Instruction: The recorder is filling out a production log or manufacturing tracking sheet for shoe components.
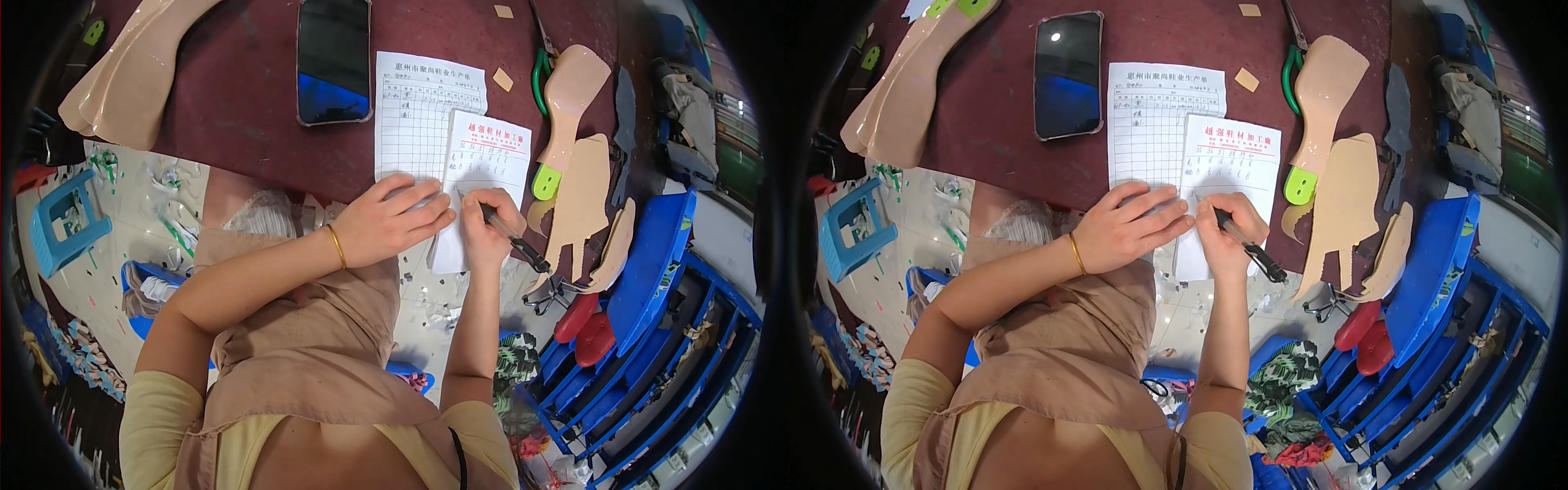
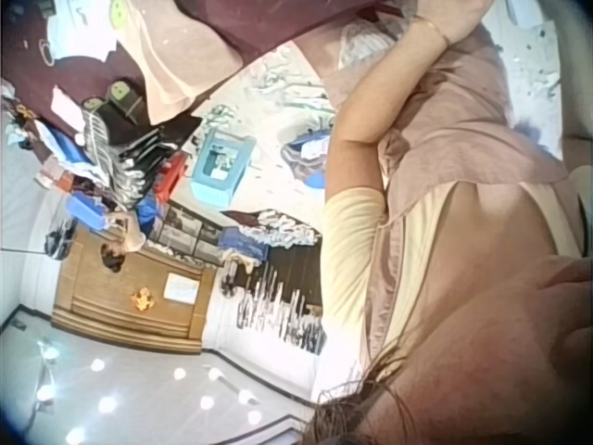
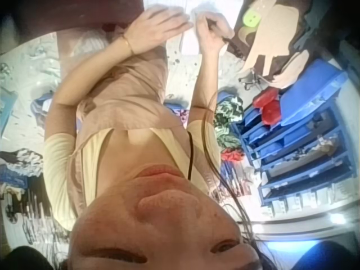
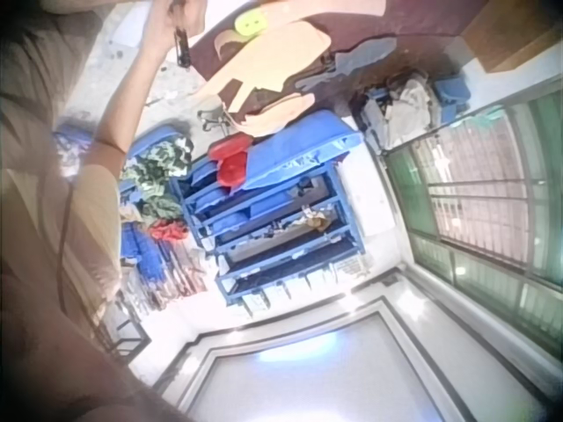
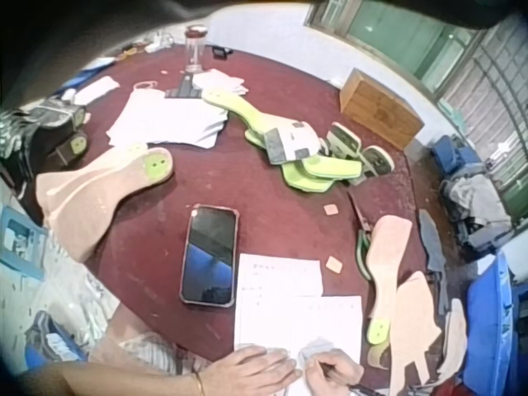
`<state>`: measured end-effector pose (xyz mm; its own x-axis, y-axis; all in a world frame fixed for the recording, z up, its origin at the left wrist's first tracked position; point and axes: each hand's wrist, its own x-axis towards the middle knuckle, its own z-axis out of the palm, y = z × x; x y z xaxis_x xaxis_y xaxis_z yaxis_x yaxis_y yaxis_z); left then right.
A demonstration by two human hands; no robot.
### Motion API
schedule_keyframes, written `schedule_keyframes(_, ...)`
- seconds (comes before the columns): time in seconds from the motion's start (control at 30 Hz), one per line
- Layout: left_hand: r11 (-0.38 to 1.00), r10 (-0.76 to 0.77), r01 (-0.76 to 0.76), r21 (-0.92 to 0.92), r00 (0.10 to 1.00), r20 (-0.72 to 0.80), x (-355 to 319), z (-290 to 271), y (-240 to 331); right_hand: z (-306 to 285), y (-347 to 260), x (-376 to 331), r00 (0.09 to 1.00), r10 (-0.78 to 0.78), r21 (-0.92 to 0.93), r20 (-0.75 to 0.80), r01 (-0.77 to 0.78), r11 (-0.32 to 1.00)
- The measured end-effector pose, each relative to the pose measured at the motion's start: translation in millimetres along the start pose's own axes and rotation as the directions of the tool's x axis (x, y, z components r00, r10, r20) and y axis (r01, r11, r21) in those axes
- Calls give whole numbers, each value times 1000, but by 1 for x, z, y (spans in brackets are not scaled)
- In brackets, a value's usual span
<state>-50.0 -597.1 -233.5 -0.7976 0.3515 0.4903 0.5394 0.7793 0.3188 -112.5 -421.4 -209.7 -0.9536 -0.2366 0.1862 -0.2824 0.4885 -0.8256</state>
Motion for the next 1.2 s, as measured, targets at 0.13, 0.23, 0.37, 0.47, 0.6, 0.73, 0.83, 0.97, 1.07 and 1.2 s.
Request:
schedule_keyframes(0.13, 1000, 1, -1, -4, 1000, 5, 0, 0, 0, 0, -4, 1, 997, 78, -9, -6, -78, 997)
schedule_keyframes(0.23, 1000, 1, -1, -1, 1000, 7, 0, -1, 0, -1, 2, 2, 1000, -8, -31, -11, 7, 999)
schedule_keyframes(0.37, 1000, 1, -1, -27, 1000, -3, 1, 0, 0, -7, 23, -5, 959, 203, 528, -200, -69, 847)
schedule_keyframes(0.47, 1000, 0, 0, -9, 1000, -6, 2, 0, -1, -11, 21, -4, 940, 251, 549, -233, -87, 831)
schedule_keyframes(0.6, 1000, -13, 13, -13, 1000, 3, 2, -1, 0, -19, 8, 1, 990, 51, 181, -132, -27, 983)
schedule_keyframes(0.73, 1000, -4, 4, -5, 1000, 5, 2, -1, 0, -14, 9, -2, 999, 17, 107, -32, -13, 994)
schedule_keyframes(0.83, 1000, -10, 10, -10, 1000, 9, 2, 0, 0, -13, 14, -4, 998, 27, 107, -53, -21, 994)
schedule_keyframes(0.97, 999, -29, 30, -31, 1000, 11, 4, -2, 1, -11, 12, -1, 997, -44, 71, -64, 48, 996)
schedule_keyframes(1.07, 999, -28, 28, -32, 1000, 11, 3, -1, 1, -11, 11, -1, 997, -56, 58, -55, 59, 997)
schedule_keyframes(1.2, 999, -28, 29, -25, 1000, 8, 4, -2, 1, -10, 11, -1, 996, -66, 75, -59, 71, 995)
